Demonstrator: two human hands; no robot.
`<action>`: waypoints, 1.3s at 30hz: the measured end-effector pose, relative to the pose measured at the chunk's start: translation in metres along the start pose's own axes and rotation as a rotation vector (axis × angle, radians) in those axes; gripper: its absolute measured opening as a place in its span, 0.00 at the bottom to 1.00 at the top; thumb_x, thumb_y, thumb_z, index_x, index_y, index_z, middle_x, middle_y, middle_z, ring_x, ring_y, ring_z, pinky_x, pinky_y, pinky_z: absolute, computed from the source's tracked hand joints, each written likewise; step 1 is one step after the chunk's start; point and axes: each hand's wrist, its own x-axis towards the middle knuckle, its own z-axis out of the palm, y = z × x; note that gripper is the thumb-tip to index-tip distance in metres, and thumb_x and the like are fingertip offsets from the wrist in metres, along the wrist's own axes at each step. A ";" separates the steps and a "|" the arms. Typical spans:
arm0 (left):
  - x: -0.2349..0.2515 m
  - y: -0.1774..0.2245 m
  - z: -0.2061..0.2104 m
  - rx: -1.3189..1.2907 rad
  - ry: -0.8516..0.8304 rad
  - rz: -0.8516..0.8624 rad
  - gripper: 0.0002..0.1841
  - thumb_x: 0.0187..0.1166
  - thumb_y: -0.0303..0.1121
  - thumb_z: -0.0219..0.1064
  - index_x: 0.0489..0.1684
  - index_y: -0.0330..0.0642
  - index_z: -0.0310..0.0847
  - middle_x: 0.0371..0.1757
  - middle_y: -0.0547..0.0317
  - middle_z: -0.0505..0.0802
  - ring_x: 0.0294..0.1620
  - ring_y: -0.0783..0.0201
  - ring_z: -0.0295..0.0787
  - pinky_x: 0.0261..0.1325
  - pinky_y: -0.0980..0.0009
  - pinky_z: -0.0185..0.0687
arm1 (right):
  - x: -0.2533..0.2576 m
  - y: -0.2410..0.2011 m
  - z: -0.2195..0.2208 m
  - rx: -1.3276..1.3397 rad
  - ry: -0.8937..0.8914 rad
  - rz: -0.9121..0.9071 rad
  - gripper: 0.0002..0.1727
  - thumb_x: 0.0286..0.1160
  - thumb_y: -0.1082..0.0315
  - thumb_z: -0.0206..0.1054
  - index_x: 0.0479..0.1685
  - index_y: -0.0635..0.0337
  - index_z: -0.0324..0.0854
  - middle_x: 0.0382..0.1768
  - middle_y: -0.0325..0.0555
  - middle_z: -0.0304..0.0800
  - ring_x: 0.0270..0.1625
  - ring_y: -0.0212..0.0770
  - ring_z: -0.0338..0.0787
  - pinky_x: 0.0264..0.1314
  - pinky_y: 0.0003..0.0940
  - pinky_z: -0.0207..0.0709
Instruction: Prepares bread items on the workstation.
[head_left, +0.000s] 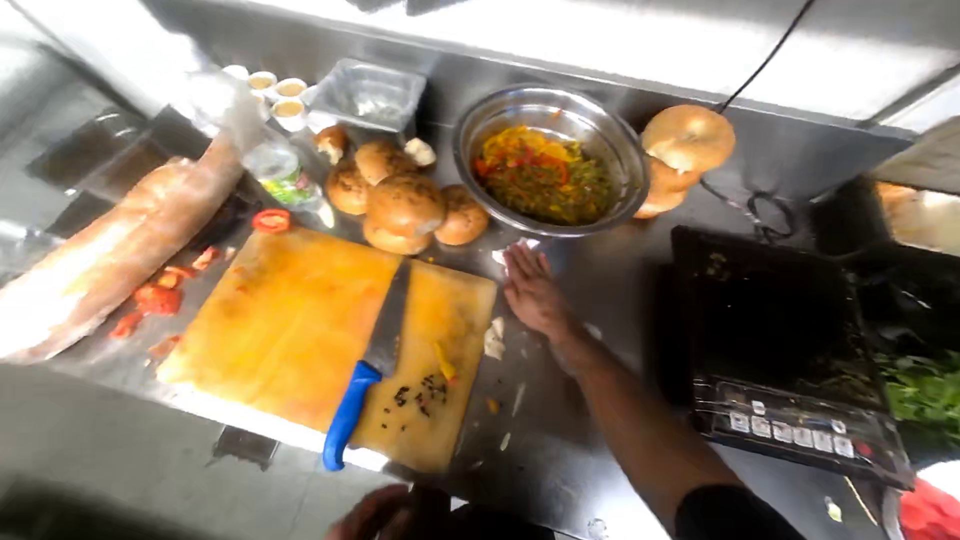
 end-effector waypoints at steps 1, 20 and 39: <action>0.007 0.009 0.005 0.106 0.104 0.127 0.19 0.82 0.28 0.65 0.65 0.25 0.79 0.61 0.45 0.92 0.60 0.59 0.92 0.68 0.60 0.88 | 0.000 0.002 -0.001 0.025 -0.017 -0.056 0.33 0.89 0.57 0.42 0.92 0.60 0.58 0.94 0.51 0.54 0.97 0.50 0.47 0.97 0.57 0.36; 0.134 0.017 0.079 1.015 0.242 0.469 0.48 0.86 0.68 0.38 0.91 0.32 0.54 0.92 0.35 0.61 0.94 0.43 0.51 0.93 0.45 0.47 | -0.071 -0.014 -0.023 0.394 0.237 0.046 0.26 0.89 0.71 0.47 0.84 0.64 0.70 0.83 0.56 0.75 0.83 0.53 0.77 0.85 0.54 0.69; 0.097 -0.012 0.072 1.059 0.268 0.588 0.27 0.86 0.43 0.52 0.85 0.58 0.72 0.88 0.64 0.74 0.91 0.53 0.63 0.86 0.30 0.53 | 0.030 -0.016 -0.015 0.494 0.131 -0.100 0.24 0.89 0.73 0.50 0.79 0.53 0.79 0.77 0.48 0.82 0.79 0.46 0.82 0.83 0.49 0.72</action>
